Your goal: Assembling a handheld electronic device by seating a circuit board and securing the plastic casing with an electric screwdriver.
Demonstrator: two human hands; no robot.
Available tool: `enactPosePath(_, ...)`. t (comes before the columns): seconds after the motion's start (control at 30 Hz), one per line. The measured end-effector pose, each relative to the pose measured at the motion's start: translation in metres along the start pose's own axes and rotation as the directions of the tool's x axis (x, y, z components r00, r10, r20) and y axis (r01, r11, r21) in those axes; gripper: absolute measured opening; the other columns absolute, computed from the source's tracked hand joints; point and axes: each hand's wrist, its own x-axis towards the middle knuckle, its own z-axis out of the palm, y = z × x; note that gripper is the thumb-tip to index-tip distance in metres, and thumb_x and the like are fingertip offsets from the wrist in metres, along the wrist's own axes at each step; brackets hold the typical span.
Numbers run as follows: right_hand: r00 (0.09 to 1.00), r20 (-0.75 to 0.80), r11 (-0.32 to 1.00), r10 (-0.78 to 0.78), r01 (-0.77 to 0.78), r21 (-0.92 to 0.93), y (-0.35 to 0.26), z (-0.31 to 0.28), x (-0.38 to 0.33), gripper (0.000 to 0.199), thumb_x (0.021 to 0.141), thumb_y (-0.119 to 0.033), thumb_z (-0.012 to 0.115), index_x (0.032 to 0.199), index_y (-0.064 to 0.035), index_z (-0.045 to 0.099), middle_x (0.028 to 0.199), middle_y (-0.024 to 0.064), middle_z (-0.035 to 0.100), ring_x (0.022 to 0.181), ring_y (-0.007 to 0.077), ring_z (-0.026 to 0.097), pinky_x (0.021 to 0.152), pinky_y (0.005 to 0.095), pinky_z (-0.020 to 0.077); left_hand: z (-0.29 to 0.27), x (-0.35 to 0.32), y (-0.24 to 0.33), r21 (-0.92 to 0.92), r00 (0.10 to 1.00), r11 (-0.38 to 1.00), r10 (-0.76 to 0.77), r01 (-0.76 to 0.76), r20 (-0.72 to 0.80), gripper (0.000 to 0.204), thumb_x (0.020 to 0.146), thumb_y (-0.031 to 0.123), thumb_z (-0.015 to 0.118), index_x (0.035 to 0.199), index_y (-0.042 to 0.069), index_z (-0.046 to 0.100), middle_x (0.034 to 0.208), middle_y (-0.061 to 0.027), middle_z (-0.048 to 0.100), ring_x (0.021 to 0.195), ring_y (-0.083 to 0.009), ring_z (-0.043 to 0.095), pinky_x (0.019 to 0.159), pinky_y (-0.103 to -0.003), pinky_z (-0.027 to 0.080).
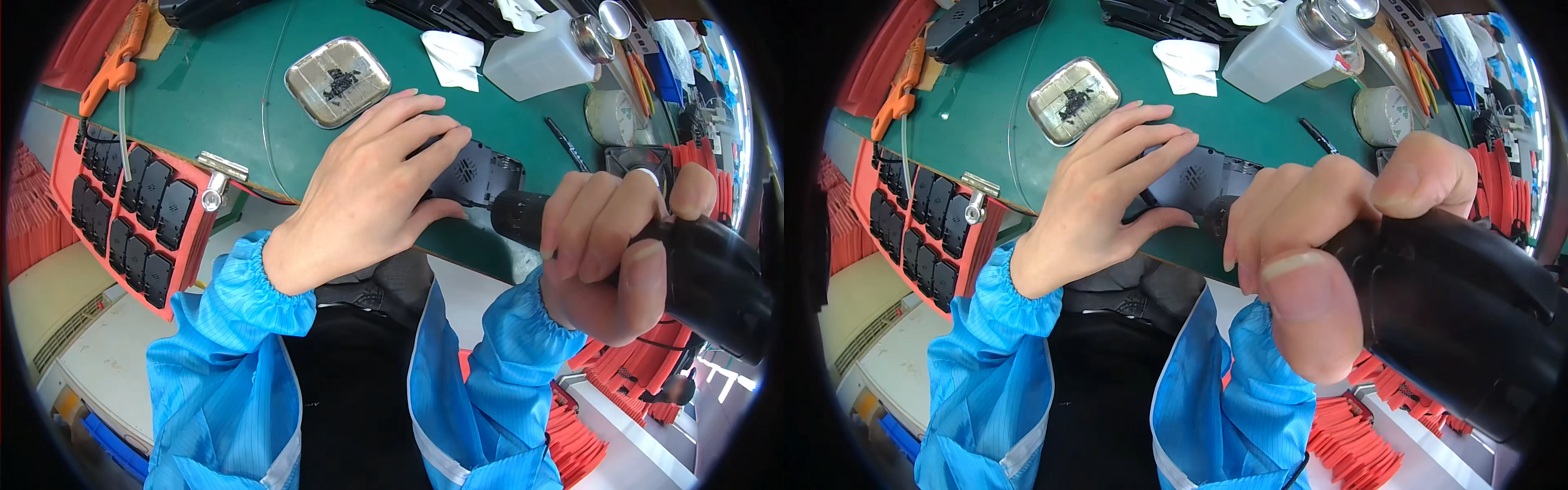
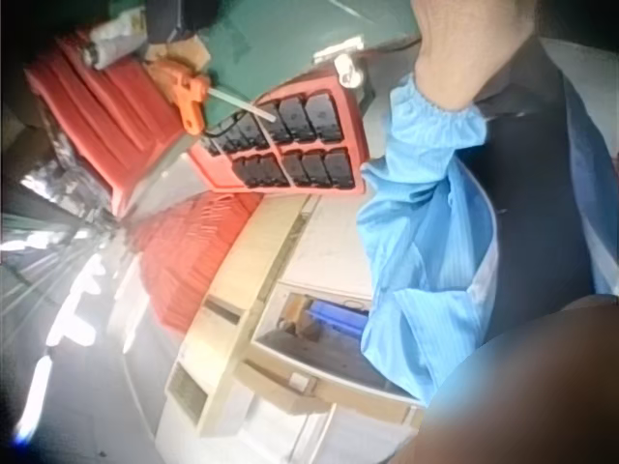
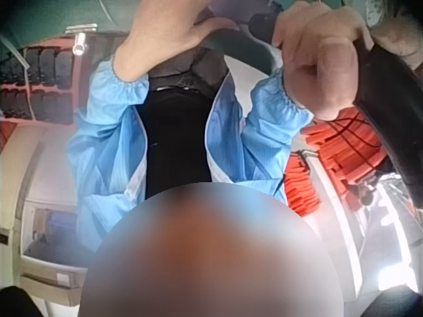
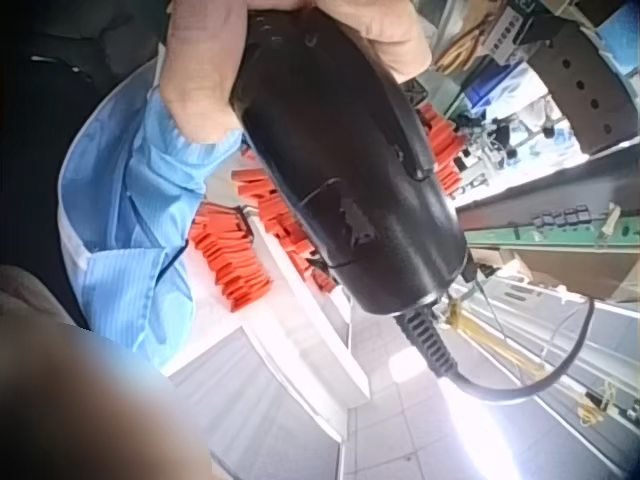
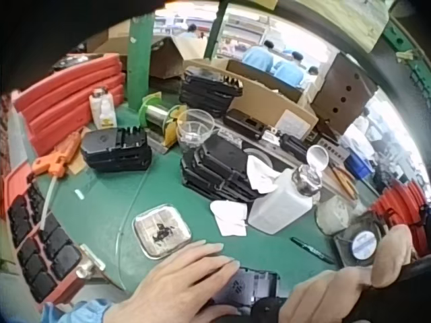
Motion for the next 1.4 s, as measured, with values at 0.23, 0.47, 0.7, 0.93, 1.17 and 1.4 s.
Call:
enactPosePath(0.23,0.992,-0.125,0.996,-0.011,-0.001,-0.092,0.004,0.015,-0.002,0.027,0.102,-0.014,0.056,0.12,-0.0105,0.037,0.068,0.0016,0.05,0.048,0.013,0.046,0.054,0.0323,0.046,0.0,0.0,-0.001,0.006,1.0,1.0,0.01,-0.01,-0.007,0.068,0.068,0.019,0.095,0.13,0.003,0.071,0.13,-0.0118,0.069,0.133,-0.0374,0.061,0.117,-0.054,0.048)
enactPosePath(0.47,0.998,-0.066,0.999,0.004,-0.007,-0.044,0.005,0.006,-0.002,0.026,0.103,-0.015,0.056,0.12,-0.012,0.037,0.068,0.0011,0.05,0.048,0.0124,0.046,0.054,0.0316,0.0464,0.001,-0.001,-0.001,-0.008,1.0,1.0,0.016,-0.016,-0.021,0.07,0.068,0.019,0.095,0.132,0.003,0.07,0.129,-0.0131,0.068,0.131,-0.0367,0.062,0.117,-0.054,0.047)
enactPosePath(0.7,0.995,0.083,0.994,-0.063,0.055,0.098,0.002,-0.002,0.005,0.026,0.102,-0.016,0.057,0.124,-0.0071,0.046,0.069,-0.0008,0.05,0.05,0.011,0.045,0.055,0.03,0.045,-0.002,-0.002,-0.002,0.007,0.999,1.0,0.031,-0.031,-0.024,0.073,0.068,0.018,0.094,0.135,0.004,0.068,0.13,-0.0136,0.067,0.13,-0.0369,0.061,0.114,-0.051,0.05)
enactPosePath(0.93,0.986,0.027,0.969,-0.163,0.155,0.192,-0.001,-0.007,0.044,0.031,0.105,-0.025,0.054,0.121,-0.0004,0.063,0.072,-0.0025,0.047,0.058,0.0081,0.043,0.061,0.0297,0.0402,0.0,0.001,-0.002,-0.043,0.998,0.998,0.056,-0.055,0.028,0.074,0.069,0.02,0.093,0.136,0.003,0.066,0.133,-0.0136,0.063,0.13,-0.0379,0.059,0.106,-0.048,0.052)
enactPosePath(1.17,0.987,-0.15,0.998,-0.062,0.063,0.0,0.05,0.055,0.074,0.023,0.102,-0.022,0.054,0.118,-0.0068,0.057,0.069,0.0019,0.043,0.054,0.016,0.043,0.057,0.0364,0.0426,-0.004,0.002,0.001,0.02,0.995,0.995,0.098,-0.098,-0.014,0.057,0.069,0.012,0.089,0.12,-0.002,0.069,0.119,-0.0167,0.065,0.121,-0.0368,0.06,0.104,-0.046,0.052)
enactPosePath(1.4,0.994,-0.107,0.996,-0.006,-0.004,-0.089,0.059,0.065,0.067,0.03,0.099,-0.018,0.058,0.125,-0.0075,0.049,0.066,0.004,0.045,0.05,0.0172,0.046,0.055,0.037,0.0457,-0.001,-0.003,-0.003,0.009,0.997,0.997,0.07,-0.07,0.025,0.04,0.07,0.007,0.082,0.108,-0.002,0.07,0.114,-0.0182,0.066,0.116,-0.0388,0.062,0.1,-0.047,0.053)
